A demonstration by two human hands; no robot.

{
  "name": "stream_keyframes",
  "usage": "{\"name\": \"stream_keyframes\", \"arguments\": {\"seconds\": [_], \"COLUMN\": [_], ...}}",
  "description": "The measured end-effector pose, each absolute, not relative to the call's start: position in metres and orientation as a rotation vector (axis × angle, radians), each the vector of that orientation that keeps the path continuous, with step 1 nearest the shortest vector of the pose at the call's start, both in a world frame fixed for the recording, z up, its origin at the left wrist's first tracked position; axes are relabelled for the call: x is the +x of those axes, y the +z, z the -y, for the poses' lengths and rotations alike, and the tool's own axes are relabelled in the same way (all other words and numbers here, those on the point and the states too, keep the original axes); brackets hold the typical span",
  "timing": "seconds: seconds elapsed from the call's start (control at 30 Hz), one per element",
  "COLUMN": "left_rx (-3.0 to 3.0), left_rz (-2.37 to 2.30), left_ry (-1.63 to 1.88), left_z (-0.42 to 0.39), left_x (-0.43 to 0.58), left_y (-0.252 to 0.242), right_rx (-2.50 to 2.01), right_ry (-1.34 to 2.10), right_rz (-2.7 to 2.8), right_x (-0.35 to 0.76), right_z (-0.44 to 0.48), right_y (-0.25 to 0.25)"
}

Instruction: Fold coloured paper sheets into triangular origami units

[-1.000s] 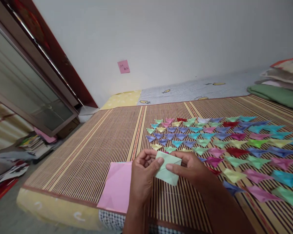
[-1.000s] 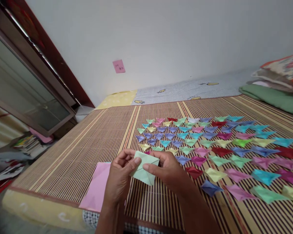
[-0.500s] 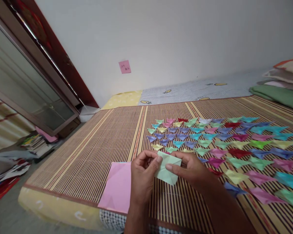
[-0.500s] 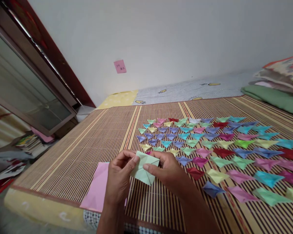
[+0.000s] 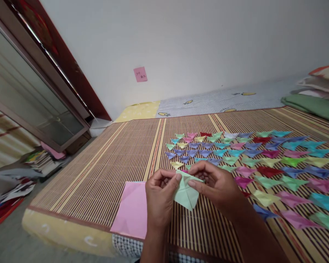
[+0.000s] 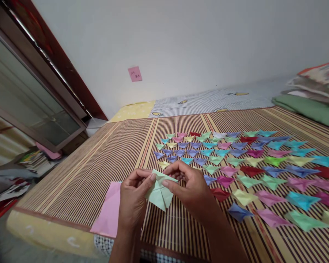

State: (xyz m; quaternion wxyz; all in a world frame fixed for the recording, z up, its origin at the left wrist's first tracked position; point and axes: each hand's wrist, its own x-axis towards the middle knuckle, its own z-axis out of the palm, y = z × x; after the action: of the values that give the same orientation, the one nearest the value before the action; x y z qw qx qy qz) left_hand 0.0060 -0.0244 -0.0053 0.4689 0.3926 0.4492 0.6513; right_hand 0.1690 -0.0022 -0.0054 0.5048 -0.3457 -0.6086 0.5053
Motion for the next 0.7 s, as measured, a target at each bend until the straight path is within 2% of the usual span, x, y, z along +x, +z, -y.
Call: {"name": "stream_keyframes", "arguments": {"seconds": [0.2, 0.7], "left_rx": [0.983, 0.891], "left_rz": [-1.086, -0.975], "left_ry": [1.580, 1.544], "left_z": [0.0246, 0.0257], "left_x": [0.0079, 0.0105], "left_y": [-0.0038, -0.0020], "right_rx": [-0.777, -1.007], "right_ry": [1.041, 1.110], "right_rz": [1.542, 1.475], "right_x": [0.1665, 0.1595], "right_z": [0.0061, 0.0072], "right_y": [0.0005, -0.0057]}}
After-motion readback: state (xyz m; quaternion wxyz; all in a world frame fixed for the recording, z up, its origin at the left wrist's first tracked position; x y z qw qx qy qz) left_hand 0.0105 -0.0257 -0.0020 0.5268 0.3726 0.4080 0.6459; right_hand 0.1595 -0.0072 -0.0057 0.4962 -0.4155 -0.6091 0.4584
